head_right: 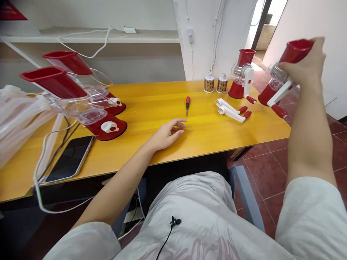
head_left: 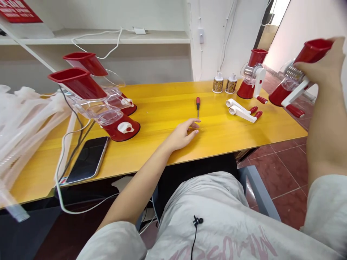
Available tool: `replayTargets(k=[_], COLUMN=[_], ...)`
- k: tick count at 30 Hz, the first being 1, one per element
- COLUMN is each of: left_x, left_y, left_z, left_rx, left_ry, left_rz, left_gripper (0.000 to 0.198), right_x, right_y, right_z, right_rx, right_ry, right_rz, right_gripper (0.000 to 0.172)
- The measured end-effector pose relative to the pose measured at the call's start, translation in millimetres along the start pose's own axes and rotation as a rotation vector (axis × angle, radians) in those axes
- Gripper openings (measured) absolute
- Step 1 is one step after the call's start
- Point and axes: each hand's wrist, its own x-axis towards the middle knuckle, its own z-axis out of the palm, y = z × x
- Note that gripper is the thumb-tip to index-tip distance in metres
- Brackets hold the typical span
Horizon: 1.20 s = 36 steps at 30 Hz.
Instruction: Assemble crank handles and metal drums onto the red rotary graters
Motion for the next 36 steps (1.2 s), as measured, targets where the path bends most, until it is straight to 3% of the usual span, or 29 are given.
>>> replayTargets(k=[4, 8, 13, 16, 21, 31, 36], left_x=[-1, -1, -1, -1, -1, -3, -4], left_y=[0, 0, 0, 0, -2, -3, -3], left_z=[-0.1, 0.2, 0.2, 0.0, -0.1, -2.4, -7.2], left_rx=[0.014, 0.001, -0.008, 0.008, 0.003, -0.002, -0.006], left_ry=[-0.025, -0.024, -0.029, -0.039, -0.041, -0.042, -0.031], left_rz=[0.013, 0.016, 0.009, 0.009, 0.003, 0.003, -0.005], left_gripper=[0.049, 0.050, 0.051, 0.051, 0.052, 0.054, 0.053], right_x=[-16, -19, -29, -35, -38, -49, -44], right_y=[14, 18, 3, -4, 0, 0, 0], right_z=[30, 40, 33, 26, 20, 18, -6], right_rx=[0.022, 0.024, 0.086, 0.093, 0.031, 0.094, -0.009], right_ry=[-0.084, -0.140, -0.168, -0.180, -0.208, -0.193, -0.305], right_rz=[0.045, 0.019, -0.052, -0.009, 0.048, 0.040, 0.053], right_gripper=[0.110, 0.110, 0.122, 0.125, 0.136, 0.140, 0.157])
